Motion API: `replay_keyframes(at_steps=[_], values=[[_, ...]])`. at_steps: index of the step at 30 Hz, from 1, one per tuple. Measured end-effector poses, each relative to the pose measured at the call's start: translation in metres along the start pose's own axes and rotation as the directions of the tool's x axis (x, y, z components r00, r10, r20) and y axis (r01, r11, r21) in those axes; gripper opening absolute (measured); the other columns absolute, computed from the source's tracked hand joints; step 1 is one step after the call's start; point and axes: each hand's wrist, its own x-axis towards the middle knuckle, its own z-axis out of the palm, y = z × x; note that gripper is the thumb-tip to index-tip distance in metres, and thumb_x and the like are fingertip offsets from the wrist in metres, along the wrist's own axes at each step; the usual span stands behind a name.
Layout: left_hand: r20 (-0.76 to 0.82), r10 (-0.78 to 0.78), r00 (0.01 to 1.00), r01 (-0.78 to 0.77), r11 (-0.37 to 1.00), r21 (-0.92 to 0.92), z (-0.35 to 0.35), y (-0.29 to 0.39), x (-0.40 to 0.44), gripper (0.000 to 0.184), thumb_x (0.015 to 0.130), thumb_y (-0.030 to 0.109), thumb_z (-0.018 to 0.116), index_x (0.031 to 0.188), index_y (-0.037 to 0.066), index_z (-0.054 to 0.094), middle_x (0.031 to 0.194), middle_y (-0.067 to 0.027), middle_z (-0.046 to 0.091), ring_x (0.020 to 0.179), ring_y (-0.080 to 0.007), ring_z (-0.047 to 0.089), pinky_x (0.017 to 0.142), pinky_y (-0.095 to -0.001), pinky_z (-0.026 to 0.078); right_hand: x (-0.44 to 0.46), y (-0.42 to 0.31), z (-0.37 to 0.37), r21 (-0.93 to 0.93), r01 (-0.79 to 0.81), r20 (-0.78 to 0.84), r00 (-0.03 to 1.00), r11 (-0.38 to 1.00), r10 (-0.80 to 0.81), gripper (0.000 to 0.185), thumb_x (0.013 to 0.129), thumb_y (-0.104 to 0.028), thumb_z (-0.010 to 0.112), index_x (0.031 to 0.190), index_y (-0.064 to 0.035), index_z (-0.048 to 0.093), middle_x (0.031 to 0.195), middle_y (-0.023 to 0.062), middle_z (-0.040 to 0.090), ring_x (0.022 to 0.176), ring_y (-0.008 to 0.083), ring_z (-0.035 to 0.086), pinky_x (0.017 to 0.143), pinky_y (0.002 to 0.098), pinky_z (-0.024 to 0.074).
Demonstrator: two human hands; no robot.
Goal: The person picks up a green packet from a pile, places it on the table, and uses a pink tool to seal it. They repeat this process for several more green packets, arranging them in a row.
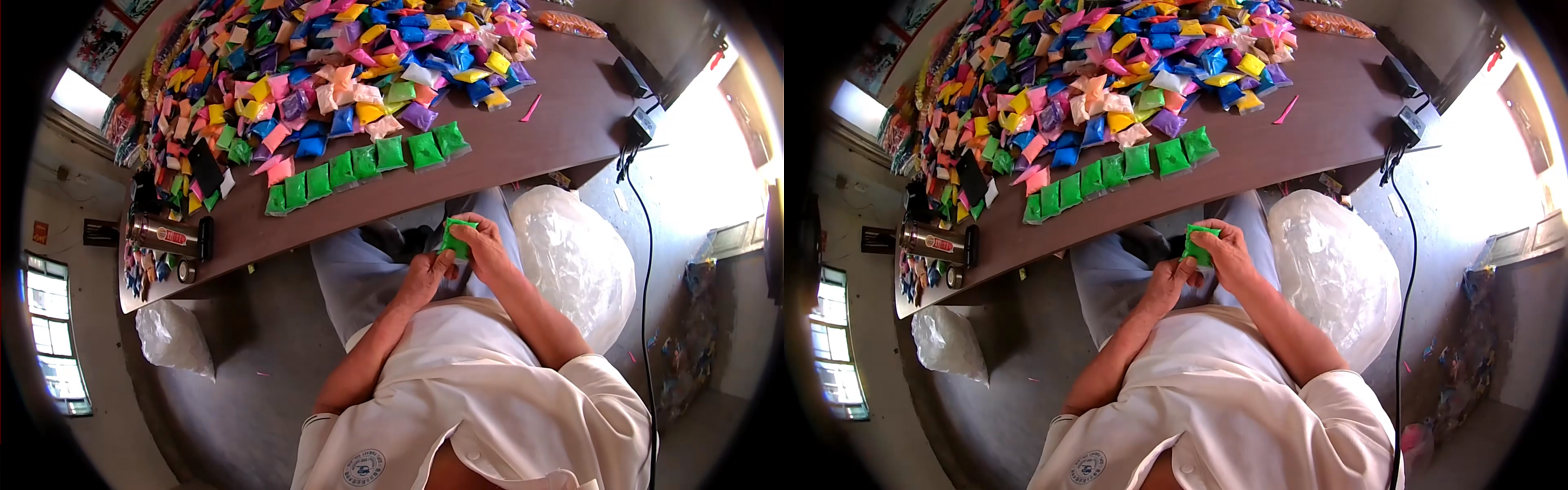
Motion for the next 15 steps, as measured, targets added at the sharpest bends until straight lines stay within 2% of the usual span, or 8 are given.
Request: replay_keyframes(at_steps=[7,9,15], values=[[0.003,-0.012,1.0,0.013,0.999,-0.042,0.0,0.005,-0.001,0.047,0.09,0.043,0.05,0.068,0.002,0.054,0.062,-0.0028,0.054,0.06,-0.0101,0.049,0.06,-0.0242,0.04,-0.004,-0.01,0.004,0.021,-0.06,-0.012,0.998,0.998,0.061,0.016,0.08,-0.01,0.06,0.091,0.0007,0.057,0.073,0.0094,0.06,0.057,0.0173,0.058,0.044,0.0296,0.0483],[0.001,-0.017,1.0,0.017,0.999,-0.043,-0.001,0.006,-0.001,0.046,0.09,0.042,0.05,0.068,0.001,0.054,0.063,-0.0028,0.054,0.06,-0.01,0.049,0.06,-0.0243,0.04,-0.008,-0.016,0.006,0.131,-0.142,0.093,0.987,0.981,0.131,0.016,0.081,-0.009,0.058,0.093,0.0009,0.056,0.073,0.01,0.06,0.056,0.0194,0.059,0.043,0.0308,0.0484],[0.004,-0.012,1.0,0.012,1.0,-0.007,-0.002,0.005,0.0,0.049,0.089,0.046,0.049,0.067,0.003,0.054,0.064,-0.0031,0.055,0.062,-0.0101,0.05,0.06,-0.0245,0.039,-0.004,-0.006,0.0,0.012,-0.06,0.073,0.996,0.998,0.059,0.016,0.085,-0.012,0.055,0.094,0.0013,0.055,0.073,0.0109,0.06,0.055,0.022,0.059,0.041,0.0317,0.0475]])
